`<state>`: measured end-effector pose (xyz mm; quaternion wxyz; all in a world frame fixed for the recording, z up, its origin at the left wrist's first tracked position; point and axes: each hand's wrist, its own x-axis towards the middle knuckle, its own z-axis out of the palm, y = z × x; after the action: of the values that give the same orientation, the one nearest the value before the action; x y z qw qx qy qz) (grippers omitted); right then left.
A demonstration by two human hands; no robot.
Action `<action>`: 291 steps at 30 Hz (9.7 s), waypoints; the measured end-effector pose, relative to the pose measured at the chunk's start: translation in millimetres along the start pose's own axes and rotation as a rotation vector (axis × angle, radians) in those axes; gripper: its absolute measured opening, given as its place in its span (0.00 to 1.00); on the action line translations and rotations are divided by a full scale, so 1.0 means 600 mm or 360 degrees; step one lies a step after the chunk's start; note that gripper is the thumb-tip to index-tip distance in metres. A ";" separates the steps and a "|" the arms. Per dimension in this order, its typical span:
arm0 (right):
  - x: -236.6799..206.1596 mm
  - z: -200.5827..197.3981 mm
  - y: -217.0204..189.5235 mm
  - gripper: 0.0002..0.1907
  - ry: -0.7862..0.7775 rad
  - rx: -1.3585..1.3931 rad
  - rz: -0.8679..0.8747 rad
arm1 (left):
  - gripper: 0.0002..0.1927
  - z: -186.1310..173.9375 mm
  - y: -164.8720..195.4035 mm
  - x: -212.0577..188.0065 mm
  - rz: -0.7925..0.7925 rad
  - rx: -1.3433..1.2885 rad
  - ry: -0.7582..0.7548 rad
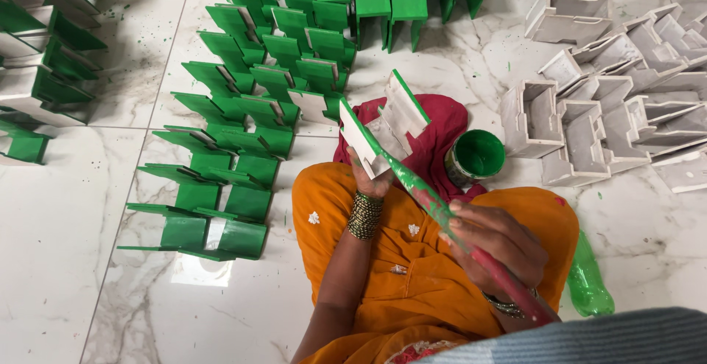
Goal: The person sits on the floor and paints small white foam pieces green using a brush, dipping the brush into a green paint container and coating the edges and surfaces of each piece one at a time, placing finished green pieces in a pile beside them.
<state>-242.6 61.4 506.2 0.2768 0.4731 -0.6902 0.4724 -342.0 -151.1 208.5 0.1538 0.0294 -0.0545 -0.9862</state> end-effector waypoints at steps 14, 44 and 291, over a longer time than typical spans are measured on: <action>-0.006 -0.037 -0.011 0.14 0.0104 -0.0081 0.0243 | 0.39 0.031 0.004 -0.012 -0.0066 -0.0026 -0.0011; -0.101 -0.106 0.142 0.14 0.0741 -0.0047 0.0620 | 0.44 0.011 0.009 -0.005 -0.0062 -0.0126 0.0049; -0.077 0.027 0.303 0.16 0.0314 0.0882 0.0698 | 0.47 0.052 -0.015 0.000 -0.0402 0.0099 -0.0100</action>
<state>-389.7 84.2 390.6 0.0955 0.3230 -0.5910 0.7330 -347.1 -139.7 238.6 0.0257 0.0100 -0.0858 -0.9959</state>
